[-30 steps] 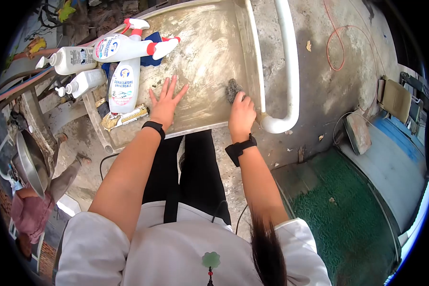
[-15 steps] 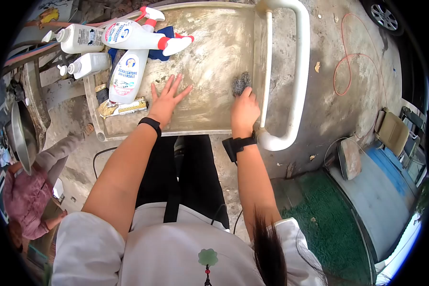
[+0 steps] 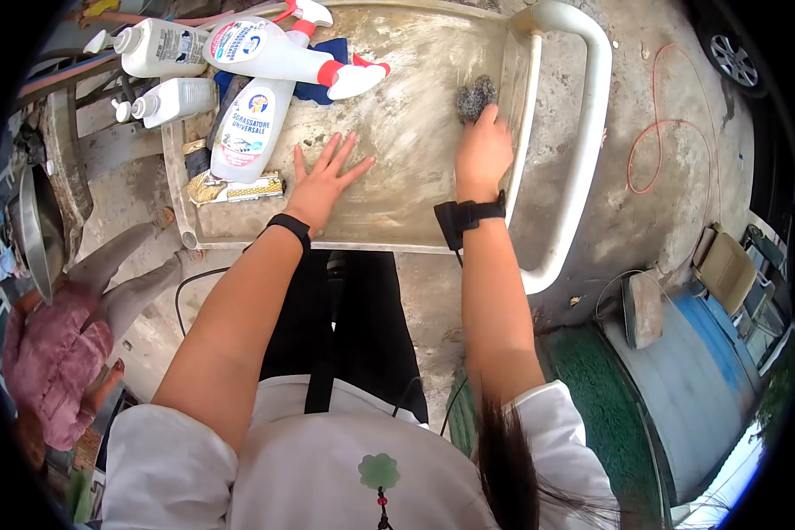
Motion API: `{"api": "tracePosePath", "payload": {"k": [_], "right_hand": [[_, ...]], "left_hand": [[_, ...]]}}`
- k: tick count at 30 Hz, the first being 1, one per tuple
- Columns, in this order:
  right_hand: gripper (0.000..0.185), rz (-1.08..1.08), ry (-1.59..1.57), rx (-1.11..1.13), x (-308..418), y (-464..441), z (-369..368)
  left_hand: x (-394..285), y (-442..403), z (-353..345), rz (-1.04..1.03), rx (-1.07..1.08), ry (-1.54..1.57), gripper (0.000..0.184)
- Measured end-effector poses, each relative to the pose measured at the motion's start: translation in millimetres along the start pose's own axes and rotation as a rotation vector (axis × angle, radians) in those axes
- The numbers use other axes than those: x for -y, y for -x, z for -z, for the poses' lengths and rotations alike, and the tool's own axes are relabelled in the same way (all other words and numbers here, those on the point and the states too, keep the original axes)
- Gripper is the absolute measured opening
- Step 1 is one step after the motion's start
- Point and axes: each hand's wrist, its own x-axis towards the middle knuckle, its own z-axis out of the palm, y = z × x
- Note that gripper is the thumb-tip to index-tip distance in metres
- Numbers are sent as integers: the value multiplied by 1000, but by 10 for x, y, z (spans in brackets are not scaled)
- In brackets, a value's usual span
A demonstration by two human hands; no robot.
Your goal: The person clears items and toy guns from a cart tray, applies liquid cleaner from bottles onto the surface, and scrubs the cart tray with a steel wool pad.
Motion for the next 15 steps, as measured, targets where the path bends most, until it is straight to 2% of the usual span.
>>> {"api": "tracePosePath", "payload": {"k": [2, 4, 6, 8, 11, 15], "right_hand": [[29, -51, -38, 101, -117, 492, 24], [28, -26, -15, 75, -121, 602, 15], [25, 14, -7, 33, -119, 416, -69], [19, 87, -13, -63, -17, -172, -63], [22, 156, -34, -155, 124, -981, -128], [22, 79, -13, -45, 94, -698, -86]], "left_hand": [[-4, 12, 41, 9, 23, 9, 127], [-28, 30, 60, 13, 31, 6, 119], [1, -5, 50, 14, 5, 22, 115], [6, 10, -13, 6, -30, 74, 113], [6, 11, 49, 9, 28, 48, 113], [17, 8, 156, 10, 79, 58, 112]]}}
